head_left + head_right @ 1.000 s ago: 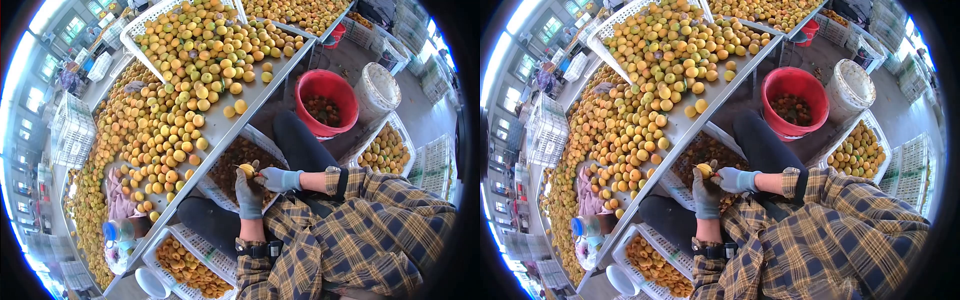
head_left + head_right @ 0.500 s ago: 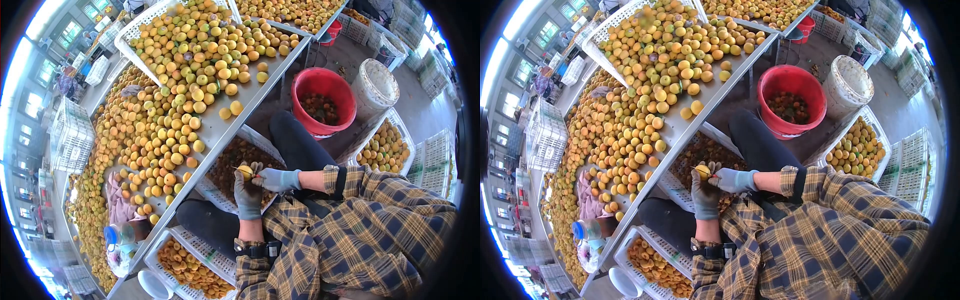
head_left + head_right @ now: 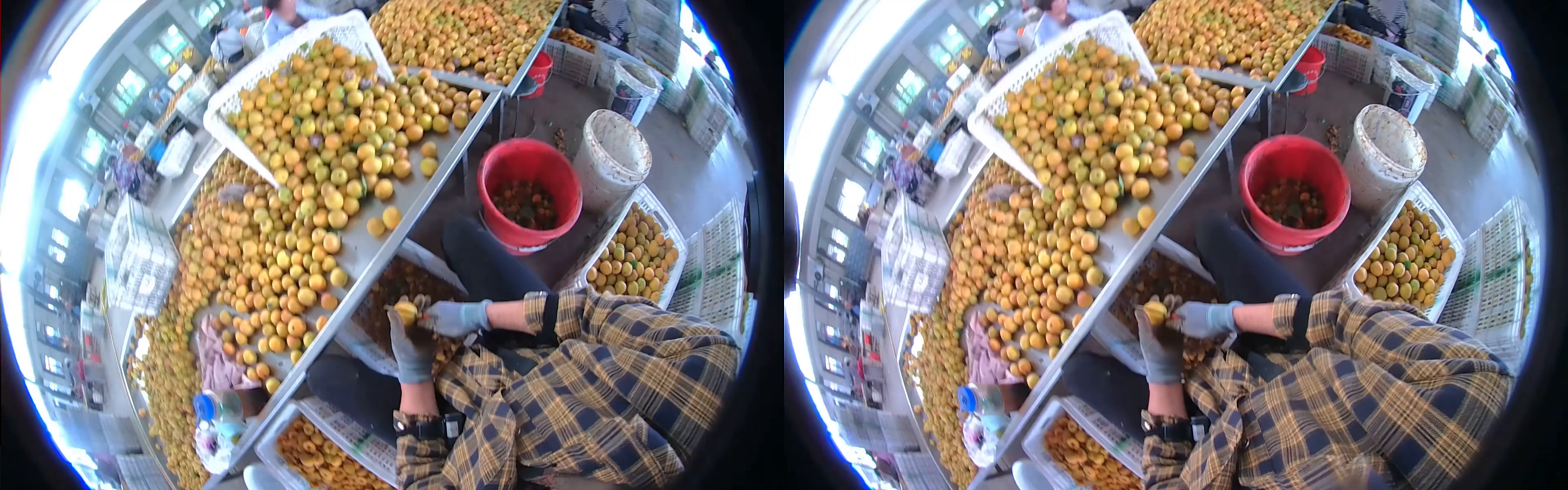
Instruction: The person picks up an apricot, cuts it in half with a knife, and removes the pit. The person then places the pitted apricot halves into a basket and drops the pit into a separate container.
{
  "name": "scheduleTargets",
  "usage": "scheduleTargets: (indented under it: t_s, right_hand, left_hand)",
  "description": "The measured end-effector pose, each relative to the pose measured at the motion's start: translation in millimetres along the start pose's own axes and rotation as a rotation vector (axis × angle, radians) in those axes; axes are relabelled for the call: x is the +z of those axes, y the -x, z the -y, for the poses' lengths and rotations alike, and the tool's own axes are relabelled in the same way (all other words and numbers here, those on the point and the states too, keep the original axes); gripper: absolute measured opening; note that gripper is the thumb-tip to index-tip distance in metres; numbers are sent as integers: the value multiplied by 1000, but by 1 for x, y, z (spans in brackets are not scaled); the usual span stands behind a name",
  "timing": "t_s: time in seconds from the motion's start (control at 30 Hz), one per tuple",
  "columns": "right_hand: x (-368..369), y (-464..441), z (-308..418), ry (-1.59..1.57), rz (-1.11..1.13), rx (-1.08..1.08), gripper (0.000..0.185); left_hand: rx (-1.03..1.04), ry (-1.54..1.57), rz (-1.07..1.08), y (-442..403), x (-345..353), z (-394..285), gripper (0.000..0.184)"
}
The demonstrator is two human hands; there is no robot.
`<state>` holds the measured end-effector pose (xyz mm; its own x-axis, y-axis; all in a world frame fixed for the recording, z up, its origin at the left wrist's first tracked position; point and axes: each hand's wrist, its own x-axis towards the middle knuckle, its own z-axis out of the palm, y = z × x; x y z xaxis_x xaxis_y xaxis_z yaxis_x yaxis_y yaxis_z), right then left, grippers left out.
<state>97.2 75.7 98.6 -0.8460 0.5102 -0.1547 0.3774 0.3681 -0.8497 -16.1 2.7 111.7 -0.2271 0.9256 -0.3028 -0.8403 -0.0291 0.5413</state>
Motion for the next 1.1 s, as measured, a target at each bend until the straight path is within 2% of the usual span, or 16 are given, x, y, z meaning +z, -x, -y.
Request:
scheduleTargets:
  t_s: [0.13,0.23,0.27,0.3,0.4,0.43,0.5,0.63,0.7,0.73,0.77,0.83,0.87,1.0,1.03,1.1]
  right_hand:
    - [5,2,8,71,-47,88,35]
    - [-2,10,19,-424,144,437,40]
    - [2,7,17,-590,170,317,39]
    - [2,8,12,-590,161,321,39]
    - [-7,15,29,-787,253,491,38]
    - [-10,15,28,-789,246,491,38]
    - [-15,17,27,-1069,430,503,37]
    - [-16,17,32,-1215,467,510,37]
    - [-13,17,40,-1095,377,546,36]
    - [-6,11,26,-816,284,449,35]
    - [1,7,17,-813,281,443,35]
    - [12,2,5,49,-128,-32,35]
    - [-11,14,37,39,36,199,37]
    - [-28,26,51,87,16,93,39]
    - [-33,24,56,110,-74,72,43]
    - [-45,18,69,178,-180,19,58]
  left_hand:
    - [38,-154,-4,-7,-18,7,42]
    - [5,-140,-11,-1,-9,2,41]
    - [2,-109,11,3,-3,0,39]
    - [-5,-108,18,4,-1,-1,39]
    - [32,-127,52,4,-4,-1,39]
    - [28,-129,57,3,-4,-1,39]
    - [16,-97,47,2,-3,0,41]
    - [-63,20,50,-1,-3,-1,42]
    - [1,59,91,-1,1,-1,45]
    - [20,49,70,-1,4,-2,46]
    - [24,46,76,-3,2,-4,46]
    - [136,73,11,-8,-9,-7,39]
    - [127,171,-73,-9,-12,-11,36]
    - [212,107,114,-16,-38,-13,32]
    - [212,110,113,-15,-37,-10,32]
    - [-46,275,70,-10,-16,-12,28]
